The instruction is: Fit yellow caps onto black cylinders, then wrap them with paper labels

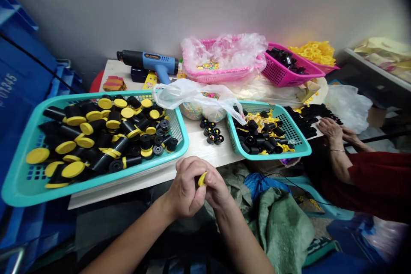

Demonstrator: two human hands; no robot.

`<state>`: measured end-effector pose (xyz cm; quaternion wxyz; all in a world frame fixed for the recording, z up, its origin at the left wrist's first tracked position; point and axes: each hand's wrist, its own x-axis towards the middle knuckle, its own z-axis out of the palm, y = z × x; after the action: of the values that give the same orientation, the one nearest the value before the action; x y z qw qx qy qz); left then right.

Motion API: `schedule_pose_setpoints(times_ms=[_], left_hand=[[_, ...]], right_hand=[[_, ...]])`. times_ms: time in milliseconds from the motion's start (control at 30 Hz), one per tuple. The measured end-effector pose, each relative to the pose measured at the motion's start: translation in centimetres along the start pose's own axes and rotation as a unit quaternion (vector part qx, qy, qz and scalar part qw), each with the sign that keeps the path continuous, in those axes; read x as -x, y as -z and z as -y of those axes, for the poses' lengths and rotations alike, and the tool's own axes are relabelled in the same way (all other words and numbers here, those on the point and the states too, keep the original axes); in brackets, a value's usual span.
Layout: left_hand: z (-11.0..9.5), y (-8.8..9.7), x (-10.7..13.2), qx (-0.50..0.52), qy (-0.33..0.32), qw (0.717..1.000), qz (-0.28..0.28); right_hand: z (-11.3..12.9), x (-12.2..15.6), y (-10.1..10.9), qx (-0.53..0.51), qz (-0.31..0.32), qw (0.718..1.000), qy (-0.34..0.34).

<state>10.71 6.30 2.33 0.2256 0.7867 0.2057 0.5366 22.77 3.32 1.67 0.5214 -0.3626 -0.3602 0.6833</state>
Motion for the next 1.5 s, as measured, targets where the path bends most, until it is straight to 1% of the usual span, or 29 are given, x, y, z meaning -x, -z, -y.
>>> schedule_pose_setpoints(times_ms=[133,167,233,333,400,433,500,567,633,700,733,800,867,933,967,1000,1033,1067,1100,1133,1167,1200,1233,1267,1300,1333,1400,1467,1500], left_hand=[[0.3,0.3,0.0,0.081,0.007,0.997,0.002],[0.4,0.4,-0.1,0.094,0.003,0.996,0.006],[0.3,0.7,-0.1,0.092,-0.007,0.996,0.022],[0.3,0.9,0.1,0.028,-0.01,0.997,0.067],[0.3,0.9,0.3,-0.02,-0.037,0.996,0.085],[0.3,1.0,0.4,-0.034,-0.058,0.994,0.085],[0.3,1.1,0.7,-0.039,-0.107,0.991,0.073],[0.4,1.3,1.0,-0.042,-0.134,0.988,0.069],[0.5,1.5,1.1,-0.054,-0.144,0.985,0.081],[0.7,1.5,1.2,-0.063,-0.143,0.983,0.093],[0.8,1.5,1.1,-0.061,-0.146,0.983,0.09],[0.8,1.3,1.0,-0.045,-0.159,0.984,0.069],[0.7,1.0,0.9,-0.029,-0.172,0.983,0.051],[0.5,0.8,0.7,-0.019,-0.165,0.985,0.053],[0.4,0.9,0.5,-0.017,-0.155,0.986,0.056],[0.3,1.1,0.4,-0.014,-0.14,0.988,0.059],[0.3,1.5,0.2,-0.009,-0.118,0.991,0.061],[0.3,2.0,-0.1,-0.003,-0.092,0.994,0.06],[0.4,2.7,-0.4,0.0,-0.061,0.996,0.058],[0.5,3.5,-0.8,0.0,-0.027,0.998,0.055],[0.7,4.5,-1.3,-0.004,0.015,0.999,0.047],[0.9,5.5,-1.7,-0.012,0.053,0.998,0.034],[1.2,6.5,-2.1,-0.024,0.086,0.996,0.013],[1.4,7.5,-2.4,-0.038,0.111,0.993,-0.012],[1.7,8.4,-2.7,-0.05,0.133,0.989,-0.039],[2.0,9.2,-2.8,-0.06,0.146,0.985,-0.069],[2.6,10.3,-2.6,-0.074,0.158,0.977,-0.121],[3.4,11.1,-2.2,-0.097,0.164,0.969,-0.155],[3.8,11.4,-2.1,-0.117,0.169,0.966,-0.16]], right_hand=[[-0.5,0.5,1.7,-0.094,0.073,0.992,-0.045],[-0.6,0.5,2.1,-0.1,0.085,0.99,-0.048],[-1.0,0.5,2.4,-0.082,0.092,0.992,-0.027],[-0.9,0.4,2.1,0.001,0.075,0.996,0.041],[-0.5,0.3,1.6,0.088,0.05,0.99,0.095],[-0.1,0.4,1.5,0.136,0.038,0.982,0.125],[0.7,0.6,1.3,0.227,0.028,0.957,0.181],[1.6,0.8,1.5,0.294,0.037,0.927,0.231],[2.3,0.9,1.9,0.332,0.059,0.902,0.269],[2.6,0.9,2.1,0.343,0.077,0.89,0.29],[2.5,0.9,2.1,0.34,0.077,0.89,0.294],[2.0,0.9,1.9,0.313,0.061,0.903,0.287],[1.2,0.9,1.3,0.269,0.045,0.928,0.254],[1.0,0.9,0.7,0.23,0.043,0.95,0.205],[1.2,0.9,0.6,0.228,0.053,0.955,0.184],[1.8,0.7,0.6,0.245,0.075,0.952,0.168],[2.7,0.5,0.9,0.276,0.109,0.942,0.155],[4.0,0.2,1.4,0.316,0.141,0.926,0.148],[5.5,-0.2,2.2,0.361,0.156,0.908,0.143],[7.3,-0.8,3.4,0.407,0.148,0.891,0.139],[9.2,-1.6,5.0,0.447,0.095,0.878,0.14],[11.1,-2.6,6.7,0.489,0.01,0.861,0.143],[13.0,-3.8,8.7,0.534,-0.092,0.828,0.14],[14.7,-5.2,10.7,0.586,-0.188,0.782,0.103],[16.2,-6.6,12.8,0.635,-0.254,0.729,0.024],[17.4,-8.0,14.7,0.647,-0.284,0.707,-0.017],[19.0,-10.5,17.8,0.66,-0.312,0.68,-0.074],[19.5,-12.2,20.0,0.662,-0.315,0.67,-0.113],[19.4,-12.7,20.7,0.664,-0.315,0.666,-0.129]])
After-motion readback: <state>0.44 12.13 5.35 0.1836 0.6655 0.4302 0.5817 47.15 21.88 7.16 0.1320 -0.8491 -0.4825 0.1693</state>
